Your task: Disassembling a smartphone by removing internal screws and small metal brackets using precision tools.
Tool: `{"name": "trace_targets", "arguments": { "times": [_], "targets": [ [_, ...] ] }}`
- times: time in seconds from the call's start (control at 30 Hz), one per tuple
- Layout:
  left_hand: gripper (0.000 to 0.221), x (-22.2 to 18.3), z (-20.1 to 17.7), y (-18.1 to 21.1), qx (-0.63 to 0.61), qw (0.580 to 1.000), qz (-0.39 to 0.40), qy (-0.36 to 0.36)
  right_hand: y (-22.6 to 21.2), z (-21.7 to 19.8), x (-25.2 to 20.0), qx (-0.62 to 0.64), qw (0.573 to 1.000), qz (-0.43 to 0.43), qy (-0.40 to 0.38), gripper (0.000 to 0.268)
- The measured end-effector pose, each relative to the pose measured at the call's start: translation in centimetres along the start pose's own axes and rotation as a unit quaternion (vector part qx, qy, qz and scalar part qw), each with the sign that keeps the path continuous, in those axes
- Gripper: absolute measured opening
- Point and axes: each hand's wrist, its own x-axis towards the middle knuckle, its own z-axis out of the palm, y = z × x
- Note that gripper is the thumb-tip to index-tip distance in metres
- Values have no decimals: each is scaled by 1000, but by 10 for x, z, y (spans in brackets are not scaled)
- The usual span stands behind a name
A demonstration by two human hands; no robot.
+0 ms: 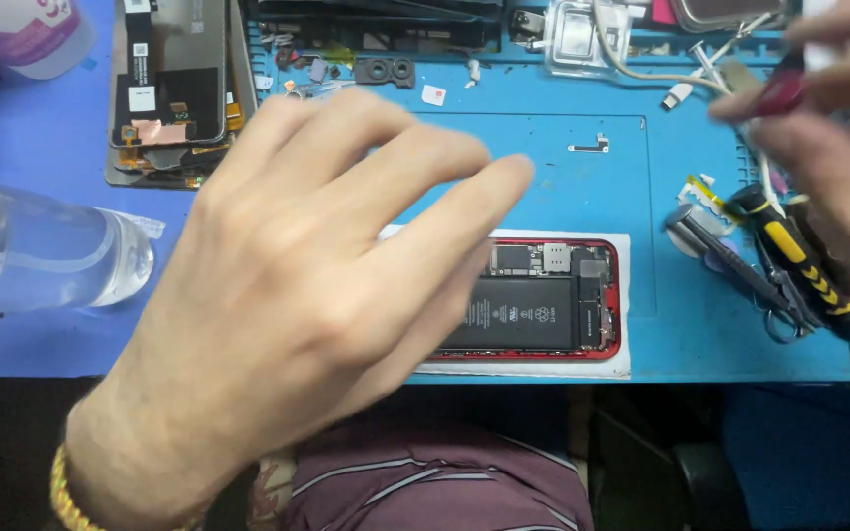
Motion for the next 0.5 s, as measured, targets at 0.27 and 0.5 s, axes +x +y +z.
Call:
{"name": "trace_targets", "arguments": {
  "times": [0.27, 0.5],
  "targets": [
    [32, -53, 22, 12, -50, 994, -90, -33, -25, 16, -106, -258, 913, -315, -11, 37],
    [42, -59, 45, 14, -37, 997, -61, -30, -29, 17, -113, -286, 892, -343, 71, 25]
  ]
}}
